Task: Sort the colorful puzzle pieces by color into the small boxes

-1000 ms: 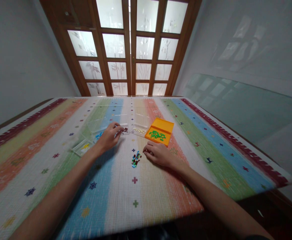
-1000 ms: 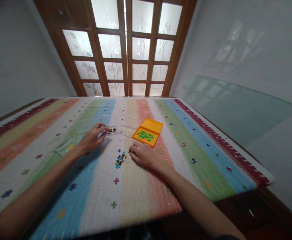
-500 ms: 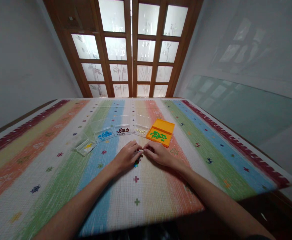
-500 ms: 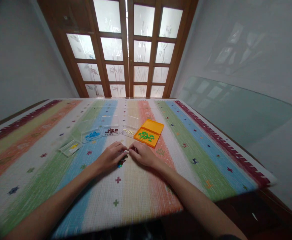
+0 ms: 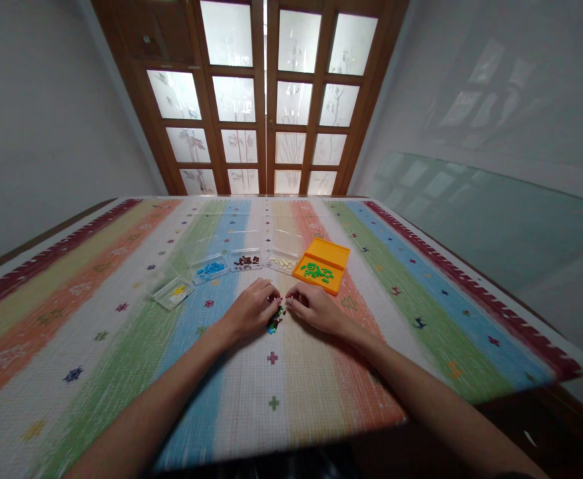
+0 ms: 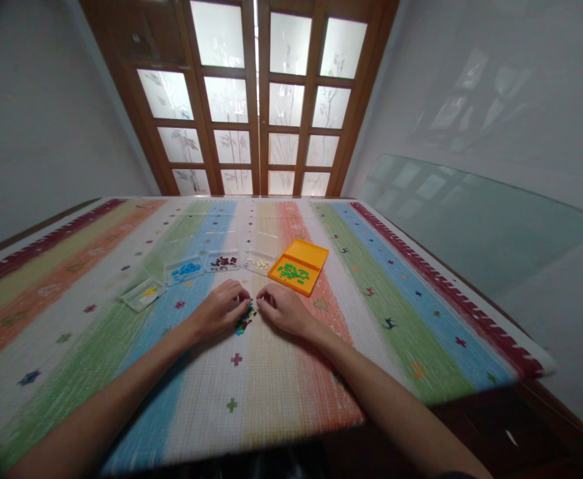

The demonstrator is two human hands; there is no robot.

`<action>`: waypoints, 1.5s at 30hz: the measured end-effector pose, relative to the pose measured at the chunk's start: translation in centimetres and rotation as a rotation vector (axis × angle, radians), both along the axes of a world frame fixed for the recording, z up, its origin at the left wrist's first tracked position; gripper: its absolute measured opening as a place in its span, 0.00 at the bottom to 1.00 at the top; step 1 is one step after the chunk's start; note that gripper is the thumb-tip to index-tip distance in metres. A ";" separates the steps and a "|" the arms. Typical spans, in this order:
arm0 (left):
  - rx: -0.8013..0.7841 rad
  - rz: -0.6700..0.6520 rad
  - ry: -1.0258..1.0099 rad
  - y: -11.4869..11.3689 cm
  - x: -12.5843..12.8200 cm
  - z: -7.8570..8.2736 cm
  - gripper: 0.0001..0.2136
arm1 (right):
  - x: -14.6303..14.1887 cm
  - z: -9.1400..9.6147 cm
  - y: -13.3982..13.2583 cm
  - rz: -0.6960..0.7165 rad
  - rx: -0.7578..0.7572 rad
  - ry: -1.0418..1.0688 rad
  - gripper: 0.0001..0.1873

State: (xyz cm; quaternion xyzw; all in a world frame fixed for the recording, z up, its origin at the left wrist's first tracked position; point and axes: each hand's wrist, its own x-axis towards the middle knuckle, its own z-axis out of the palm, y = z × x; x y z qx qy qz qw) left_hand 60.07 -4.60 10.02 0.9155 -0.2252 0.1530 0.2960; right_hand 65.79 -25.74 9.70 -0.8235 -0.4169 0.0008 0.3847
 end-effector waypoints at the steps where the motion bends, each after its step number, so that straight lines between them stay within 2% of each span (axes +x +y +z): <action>1: 0.009 0.014 -0.018 0.7 0.4 0.2 0.06 | 0.1 -0.1 0.0 -0.010 0.003 -0.005 0.05; 6: 0.082 0.202 -0.107 5.7 3.3 1.5 0.06 | 0.2 -0.3 -0.1 -0.009 -0.021 -0.033 0.05; 10: 0.148 0.320 -0.097 9.0 5.4 2.0 0.07 | 0.0 -0.1 -0.1 0.010 -0.060 -0.050 0.06; 16: 0.211 0.358 -0.048 10.6 6.9 1.6 0.09 | -0.1 0.2 -0.1 0.034 -0.108 -0.049 0.07; 21: 0.229 0.357 -0.048 10.6 7.6 1.0 0.11 | -0.2 0.1 -0.1 0.045 -0.114 -0.078 0.07; 25: 0.189 0.325 -0.077 10.0 7.1 0.6 0.13 | -0.3 0.0 -0.1 0.044 -0.122 -0.081 0.06; 28: 0.142 0.258 -0.102 8.6 5.7 0.5 0.14 | -0.4 0.1 0.0 0.063 -0.118 -0.109 0.05; 35: 0.009 -0.017 -0.068 3.8 0.7 0.5 0.09 | -0.6 0.2 0.0 0.059 -0.126 -0.132 0.03; 39: -0.041 -0.050 0.020 2.3 -1.1 0.0 0.07 | -0.8 0.1 0.1 0.064 -0.129 -0.137 0.03; 45: -0.035 -0.082 0.055 1.8 -1.7 -0.6 0.07 | -1.0 0.3 0.2 0.078 -0.084 -0.210 0.09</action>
